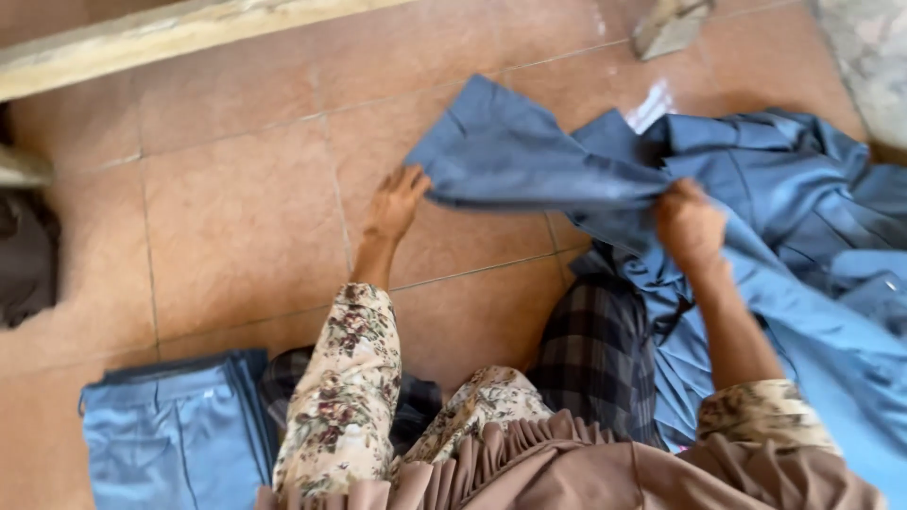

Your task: The person sits on a tiled floor and folds multiple pairs of blue trousers by hand. Each pair is laid flat, folded lengthwise, then folded into a compact rectangle and placed into a growing stack.

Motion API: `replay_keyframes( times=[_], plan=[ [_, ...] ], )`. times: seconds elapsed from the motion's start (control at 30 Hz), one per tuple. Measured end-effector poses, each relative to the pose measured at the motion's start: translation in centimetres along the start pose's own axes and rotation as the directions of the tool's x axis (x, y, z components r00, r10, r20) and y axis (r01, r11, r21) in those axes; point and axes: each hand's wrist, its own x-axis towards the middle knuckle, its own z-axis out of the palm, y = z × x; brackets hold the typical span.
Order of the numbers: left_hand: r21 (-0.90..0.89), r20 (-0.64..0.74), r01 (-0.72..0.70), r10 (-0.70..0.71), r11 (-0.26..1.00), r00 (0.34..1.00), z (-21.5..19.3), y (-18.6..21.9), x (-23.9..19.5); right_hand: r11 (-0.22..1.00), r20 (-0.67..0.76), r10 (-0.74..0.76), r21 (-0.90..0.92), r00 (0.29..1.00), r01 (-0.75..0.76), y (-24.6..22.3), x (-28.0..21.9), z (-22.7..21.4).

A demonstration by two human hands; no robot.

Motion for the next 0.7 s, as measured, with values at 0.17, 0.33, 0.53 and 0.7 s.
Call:
replay_keyframes(
  times=[0.17,0.33,0.53,0.7],
  plan=[
    [0.038,0.179,0.186,-0.189,0.982,0.965,4.8,2.1,-17.3,0.996,0.512,0.005,0.074,0.859,-0.050,-11.2,-5.1,6.0],
    [0.076,0.328,0.362,-0.366,0.929,0.871,3.4,0.9,-22.3,0.992,0.646,-0.010,0.101,0.763,-0.072,-15.6,-3.0,10.4],
    [0.407,0.295,0.480,-0.609,0.777,0.736,-1.8,-7.6,-29.1,0.981,0.366,-0.143,0.174,0.920,0.083,-27.2,3.4,8.2],
    [0.753,0.180,0.377,-0.719,0.540,0.671,-9.9,-15.2,-36.7,0.875,0.138,-0.323,0.421,0.936,0.239,-39.6,7.1,4.3]
  ],
)
